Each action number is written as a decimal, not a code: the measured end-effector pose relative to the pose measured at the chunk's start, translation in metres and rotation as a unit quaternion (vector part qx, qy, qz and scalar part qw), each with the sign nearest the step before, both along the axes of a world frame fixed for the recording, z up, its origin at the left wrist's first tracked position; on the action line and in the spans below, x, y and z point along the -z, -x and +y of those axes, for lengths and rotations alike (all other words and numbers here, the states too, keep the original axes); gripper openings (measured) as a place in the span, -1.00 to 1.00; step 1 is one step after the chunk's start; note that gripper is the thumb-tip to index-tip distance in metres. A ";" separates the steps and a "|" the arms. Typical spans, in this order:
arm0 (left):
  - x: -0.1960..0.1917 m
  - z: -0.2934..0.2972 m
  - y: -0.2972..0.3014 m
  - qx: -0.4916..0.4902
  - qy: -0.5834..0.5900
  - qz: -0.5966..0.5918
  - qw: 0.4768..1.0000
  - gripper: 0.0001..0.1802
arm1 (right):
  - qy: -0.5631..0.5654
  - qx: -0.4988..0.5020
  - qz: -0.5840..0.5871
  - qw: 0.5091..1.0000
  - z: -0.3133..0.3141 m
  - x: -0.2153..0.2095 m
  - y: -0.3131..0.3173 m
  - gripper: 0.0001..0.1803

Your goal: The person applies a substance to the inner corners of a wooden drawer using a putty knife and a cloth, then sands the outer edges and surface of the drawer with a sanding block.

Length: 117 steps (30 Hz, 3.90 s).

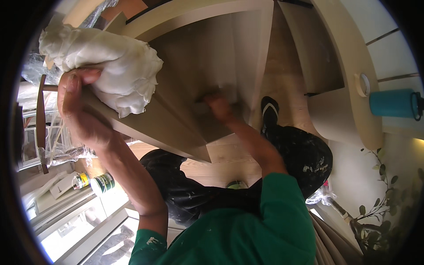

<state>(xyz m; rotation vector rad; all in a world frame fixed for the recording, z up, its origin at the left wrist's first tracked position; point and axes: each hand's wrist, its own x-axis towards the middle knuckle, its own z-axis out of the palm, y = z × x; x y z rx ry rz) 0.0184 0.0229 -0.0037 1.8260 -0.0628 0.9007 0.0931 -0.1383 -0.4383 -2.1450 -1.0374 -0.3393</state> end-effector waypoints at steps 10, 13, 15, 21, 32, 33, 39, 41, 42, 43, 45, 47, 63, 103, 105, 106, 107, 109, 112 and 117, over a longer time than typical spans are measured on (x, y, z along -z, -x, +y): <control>-0.003 -0.003 -0.001 0.006 0.014 0.003 1.000 -0.60 | 0.200 -0.113 0.032 0.973 0.009 -0.031 -0.041 -0.80; -0.006 -0.005 -0.001 0.001 -0.008 0.002 1.000 -0.60 | 0.245 -0.140 0.083 0.956 0.007 -0.013 -0.028 -0.75; -0.004 -0.008 -0.009 0.024 0.021 -0.049 0.998 -0.70 | 0.242 -0.137 0.115 0.954 -0.006 0.041 -0.029 -0.73; -0.004 -0.007 0.004 -0.019 -0.004 0.012 1.000 -0.61 | 0.295 -0.141 0.086 0.941 0.016 -0.027 -0.012 -0.67; -0.005 -0.001 0.006 0.014 -0.023 0.015 1.000 -0.62 | 0.323 -0.226 0.006 0.919 0.021 0.069 0.001 -0.76; -0.005 0.000 0.006 0.023 -0.024 0.011 0.999 -0.62 | 0.356 -0.232 0.021 0.905 0.022 0.077 0.004 -0.76; -0.007 -0.004 0.001 -0.005 -0.037 0.013 0.999 -0.60 | 0.255 -0.140 -0.003 0.957 0.012 0.073 0.001 -0.80; 0.003 0.009 -0.003 0.002 -0.014 -0.033 0.999 -0.63 | 0.114 -0.138 -0.125 0.976 0.016 0.000 -0.025 -0.83; 0.009 0.013 -0.007 0.014 0.000 -0.057 0.998 -0.64 | 0.196 -0.116 -0.121 0.966 0.012 -0.029 -0.041 -0.83; 0.008 0.009 -0.011 0.033 0.019 -0.064 0.997 -0.65 | 0.275 -0.094 -0.117 0.950 0.008 -0.056 -0.052 -0.83; 0.005 0.013 -0.011 0.045 0.011 -0.070 0.996 -0.69 | 0.333 -0.114 -0.064 0.934 0.018 -0.143 -0.067 -0.83; 0.000 0.014 -0.014 0.181 0.059 -0.097 0.977 -0.72 | 0.396 -0.115 -0.034 0.910 0.022 -0.167 -0.071 -0.83; 0.002 -0.002 0.000 0.013 0.017 -0.037 0.999 -0.69 | 0.329 -0.159 -0.009 0.931 -0.013 0.074 -0.025 -0.71; -0.002 0.016 0.002 -0.174 0.026 -0.101 0.979 -0.45 | -0.368 -0.102 0.374 0.845 -0.072 -0.298 0.012 -0.77; -0.001 0.006 0.003 -0.121 0.046 -0.094 0.987 -0.27 | -0.532 -0.104 0.293 0.788 -0.094 -0.325 0.005 -0.77; 0.000 -0.005 0.003 -0.108 0.062 -0.091 0.988 -0.21 | -0.605 -0.107 0.248 0.749 -0.103 -0.339 0.004 -0.76; 0.001 0.001 0.003 -0.076 0.032 -0.086 0.993 -0.11 | -0.662 -0.132 0.274 0.685 -0.107 -0.363 0.005 -0.75; 0.010 0.005 0.005 -0.003 0.073 -0.089 0.993 0.07 | -0.735 -0.184 0.293 0.583 -0.099 -0.415 0.008 -0.73; 0.010 0.007 0.006 -0.005 0.130 -0.085 0.988 0.24 | -0.750 -0.284 0.228 0.553 -0.043 -0.462 0.000 -0.71; 0.007 -0.008 0.012 -0.036 0.274 -0.133 0.952 0.08 | -0.611 -0.265 0.152 0.730 0.035 -0.492 0.042 -0.68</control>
